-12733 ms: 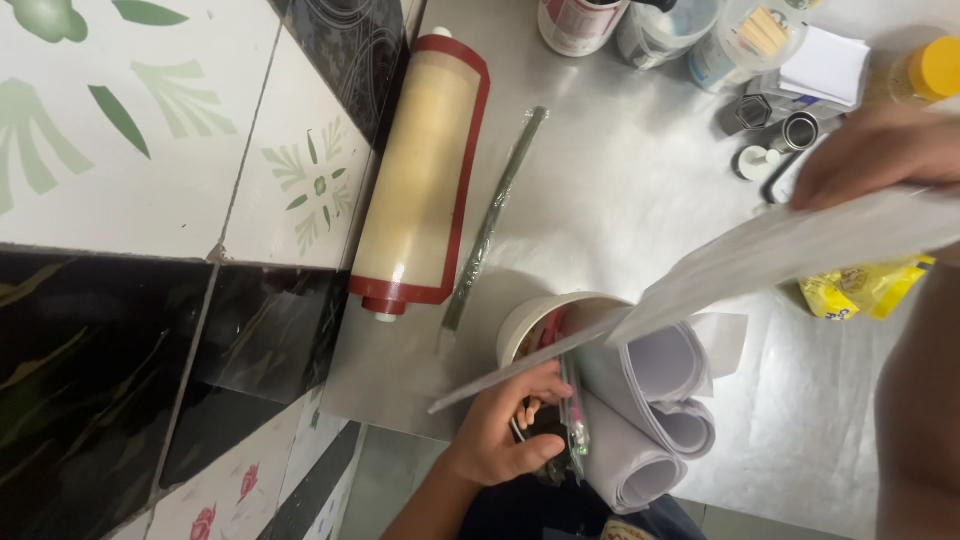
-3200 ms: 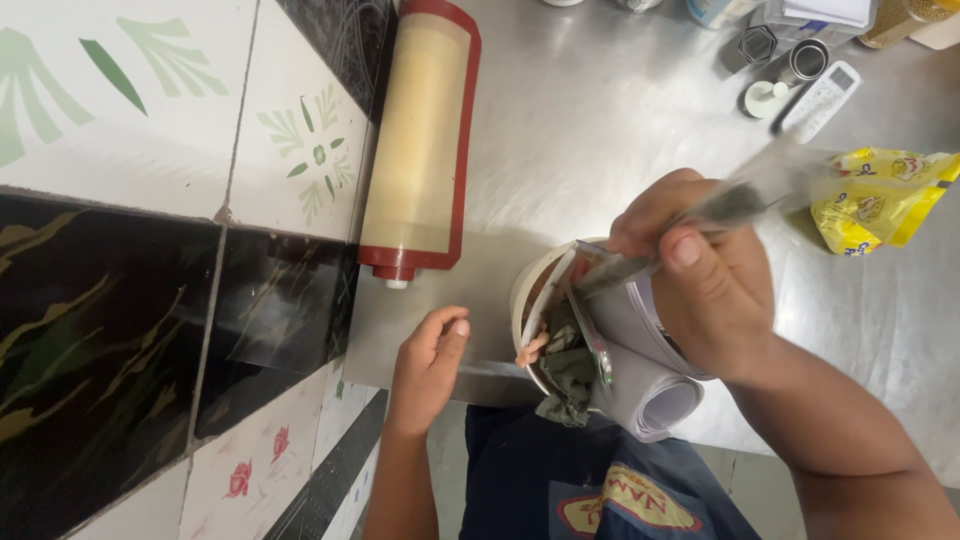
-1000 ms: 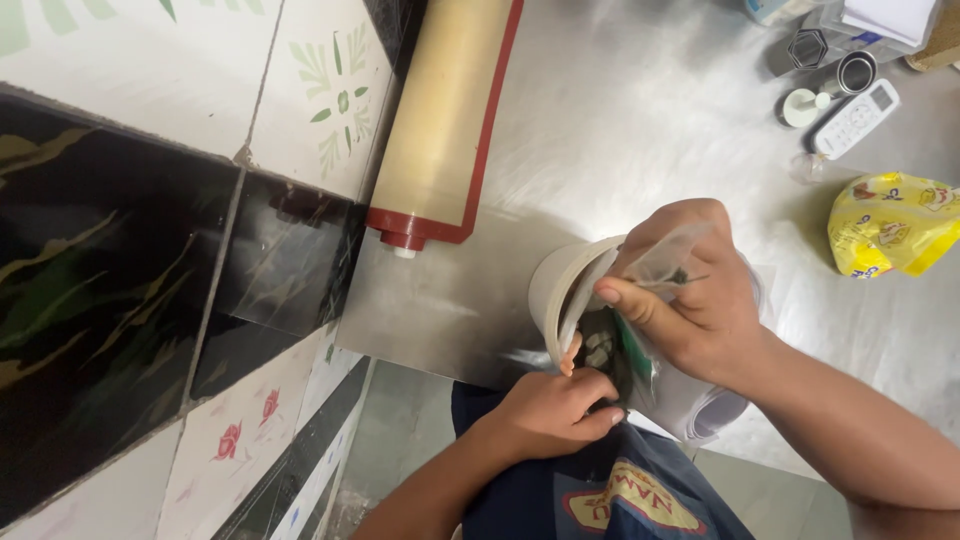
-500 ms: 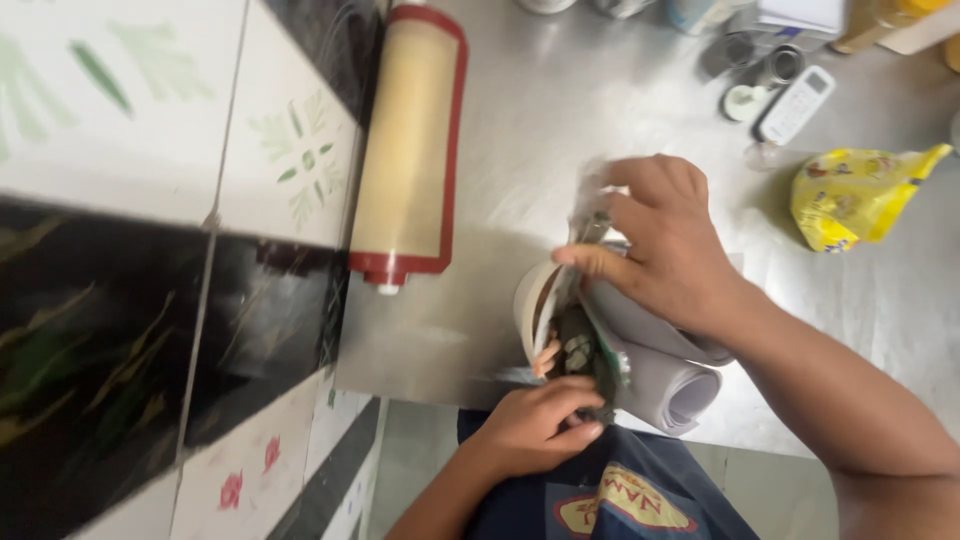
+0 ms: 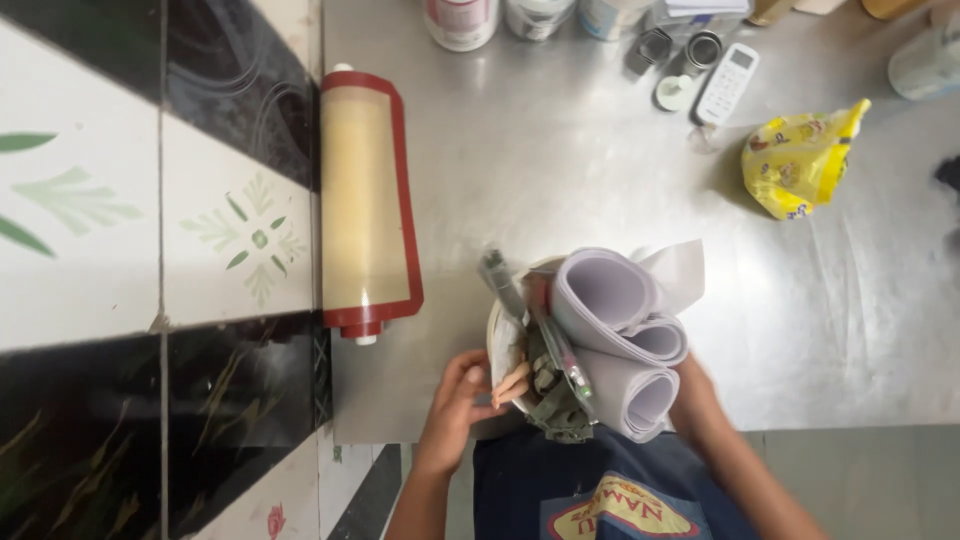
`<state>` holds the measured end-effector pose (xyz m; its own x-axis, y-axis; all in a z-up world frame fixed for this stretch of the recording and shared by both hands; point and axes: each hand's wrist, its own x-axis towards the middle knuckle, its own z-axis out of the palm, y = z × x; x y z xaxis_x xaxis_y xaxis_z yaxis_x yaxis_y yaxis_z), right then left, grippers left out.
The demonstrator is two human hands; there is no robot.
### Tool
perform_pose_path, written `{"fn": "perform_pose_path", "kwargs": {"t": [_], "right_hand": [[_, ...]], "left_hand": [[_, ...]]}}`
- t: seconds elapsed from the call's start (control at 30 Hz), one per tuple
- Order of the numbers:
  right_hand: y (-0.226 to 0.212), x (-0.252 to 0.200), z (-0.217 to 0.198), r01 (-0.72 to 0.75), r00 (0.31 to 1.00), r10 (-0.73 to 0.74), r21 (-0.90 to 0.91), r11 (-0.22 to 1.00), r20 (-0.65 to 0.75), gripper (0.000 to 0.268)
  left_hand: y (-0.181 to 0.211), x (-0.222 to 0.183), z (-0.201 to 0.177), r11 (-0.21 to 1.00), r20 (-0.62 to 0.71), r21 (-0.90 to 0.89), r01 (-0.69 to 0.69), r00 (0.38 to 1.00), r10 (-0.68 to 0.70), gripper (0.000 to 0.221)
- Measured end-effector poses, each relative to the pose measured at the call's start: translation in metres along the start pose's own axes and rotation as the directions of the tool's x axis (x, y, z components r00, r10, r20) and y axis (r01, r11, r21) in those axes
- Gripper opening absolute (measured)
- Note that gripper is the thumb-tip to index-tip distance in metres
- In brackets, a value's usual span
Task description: Organize bakery supplies including paper sheets, a toy doll, and a bag of flour into a plastic bin on a stainless steel work table.
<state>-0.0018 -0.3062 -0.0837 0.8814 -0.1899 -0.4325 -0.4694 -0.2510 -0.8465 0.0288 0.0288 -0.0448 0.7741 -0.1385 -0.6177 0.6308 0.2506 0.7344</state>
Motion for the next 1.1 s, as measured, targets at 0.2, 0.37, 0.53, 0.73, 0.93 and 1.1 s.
{"fn": "perform_pose_path", "kwargs": {"t": [0.2, 0.37, 0.53, 0.73, 0.93, 1.1], "right_hand": [[-0.003, -0.011, 0.046, -0.433, 0.892, 0.394, 0.669, 0.604, 0.221, 0.061], [-0.054, 0.039, 0.076, -0.217, 0.970, 0.068, 0.701, 0.679, 0.234, 0.062], [-0.111, 0.112, 0.111, -0.211, 0.948, 0.009, 0.603, 0.769, 0.319, 0.070], [-0.065, 0.149, 0.104, 0.198, 0.967, -0.222, 0.183, 0.963, 0.127, 0.047], [0.001, 0.097, 0.056, 0.320, 0.824, -0.556, -0.720, 0.615, -0.109, 0.040], [0.070, 0.046, 0.036, 0.283, 0.809, -0.585, -0.836, 0.471, -0.056, 0.052]], "left_hand": [[-0.008, 0.032, 0.004, 0.992, 0.074, -0.110, -0.069, 0.994, 0.077, 0.044], [0.025, 0.076, -0.001, 0.951, -0.037, -0.253, -0.176, 0.984, 0.172, 0.046], [-0.003, 0.125, -0.008, 0.805, -0.171, -0.505, -0.311, 0.950, 0.260, 0.043], [0.003, 0.155, 0.023, 0.807, -0.052, -0.572, -0.150, 0.988, 0.147, 0.044], [0.053, 0.214, 0.025, 0.613, 0.123, -0.789, 0.031, 0.986, 0.109, 0.071], [0.091, 0.266, 0.006, 0.524, 0.199, -0.849, 0.066, 0.959, 0.202, 0.105]]}}
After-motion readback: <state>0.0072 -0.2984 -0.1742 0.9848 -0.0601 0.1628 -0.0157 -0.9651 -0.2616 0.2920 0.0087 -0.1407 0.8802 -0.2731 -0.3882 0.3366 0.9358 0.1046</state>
